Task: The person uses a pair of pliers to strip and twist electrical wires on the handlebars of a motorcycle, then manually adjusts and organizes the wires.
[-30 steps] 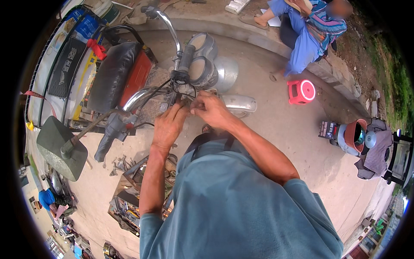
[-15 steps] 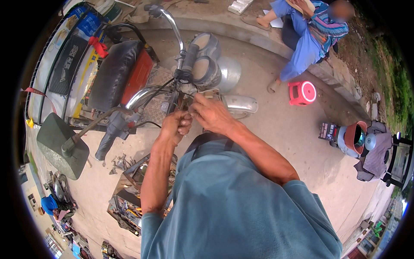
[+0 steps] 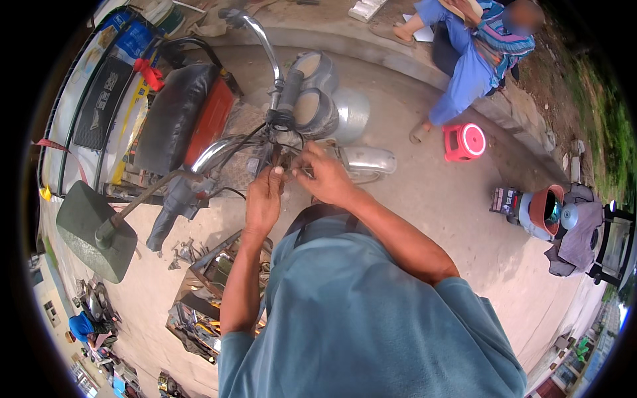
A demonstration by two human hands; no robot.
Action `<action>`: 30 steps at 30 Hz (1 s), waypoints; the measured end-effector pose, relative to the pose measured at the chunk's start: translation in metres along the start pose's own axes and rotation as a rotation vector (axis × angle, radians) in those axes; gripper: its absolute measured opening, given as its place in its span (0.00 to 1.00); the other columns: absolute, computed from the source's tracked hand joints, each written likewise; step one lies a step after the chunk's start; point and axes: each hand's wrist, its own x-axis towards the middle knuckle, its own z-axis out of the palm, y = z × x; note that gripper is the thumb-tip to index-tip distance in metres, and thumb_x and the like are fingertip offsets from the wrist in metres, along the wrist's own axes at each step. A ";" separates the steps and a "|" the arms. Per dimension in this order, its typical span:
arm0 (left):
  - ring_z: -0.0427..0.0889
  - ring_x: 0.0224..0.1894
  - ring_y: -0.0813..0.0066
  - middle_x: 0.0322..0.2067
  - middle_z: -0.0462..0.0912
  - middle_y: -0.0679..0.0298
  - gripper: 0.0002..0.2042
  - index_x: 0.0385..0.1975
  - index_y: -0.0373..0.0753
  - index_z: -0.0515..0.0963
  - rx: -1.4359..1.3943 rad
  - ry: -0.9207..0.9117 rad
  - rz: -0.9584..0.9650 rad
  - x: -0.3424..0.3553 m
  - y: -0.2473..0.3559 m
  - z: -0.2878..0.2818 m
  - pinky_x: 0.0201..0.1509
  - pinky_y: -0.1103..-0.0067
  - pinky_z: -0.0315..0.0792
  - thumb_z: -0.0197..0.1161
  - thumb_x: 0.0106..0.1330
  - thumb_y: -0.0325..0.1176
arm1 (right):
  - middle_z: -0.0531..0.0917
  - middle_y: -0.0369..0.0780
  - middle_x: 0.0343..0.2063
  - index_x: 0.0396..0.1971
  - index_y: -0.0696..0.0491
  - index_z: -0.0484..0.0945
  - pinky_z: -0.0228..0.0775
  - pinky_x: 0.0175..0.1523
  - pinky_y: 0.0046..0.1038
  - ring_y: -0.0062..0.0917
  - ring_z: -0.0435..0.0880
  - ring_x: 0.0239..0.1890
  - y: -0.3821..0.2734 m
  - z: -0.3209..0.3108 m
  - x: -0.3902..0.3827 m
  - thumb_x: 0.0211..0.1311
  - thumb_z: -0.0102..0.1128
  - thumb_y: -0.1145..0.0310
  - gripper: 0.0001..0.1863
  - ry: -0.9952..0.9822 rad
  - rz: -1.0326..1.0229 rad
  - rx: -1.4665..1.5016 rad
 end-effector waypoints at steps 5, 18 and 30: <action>0.84 0.28 0.61 0.38 0.82 0.61 0.08 0.44 0.42 0.80 0.326 0.136 0.375 -0.001 0.017 -0.013 0.33 0.69 0.78 0.63 0.70 0.35 | 0.74 0.39 0.38 0.38 0.58 0.80 0.75 0.40 0.30 0.28 0.79 0.41 0.006 -0.009 0.005 0.62 0.65 0.72 0.07 -0.044 -0.008 0.068; 0.84 0.29 0.59 0.36 0.81 0.59 0.06 0.40 0.39 0.78 0.447 0.204 0.480 0.005 0.008 0.011 0.29 0.67 0.76 0.63 0.68 0.31 | 0.75 0.42 0.35 0.34 0.55 0.79 0.74 0.41 0.35 0.36 0.80 0.39 -0.003 -0.009 0.004 0.57 0.67 0.71 0.08 0.036 -0.132 -0.129; 0.72 0.19 0.84 0.27 0.80 0.67 0.10 0.36 0.35 0.82 -0.550 -0.178 -0.346 0.007 0.017 -0.006 0.22 0.83 0.63 0.62 0.74 0.36 | 0.73 0.42 0.38 0.37 0.57 0.78 0.74 0.42 0.33 0.36 0.80 0.39 0.009 -0.010 0.001 0.59 0.65 0.72 0.09 0.037 -0.098 -0.071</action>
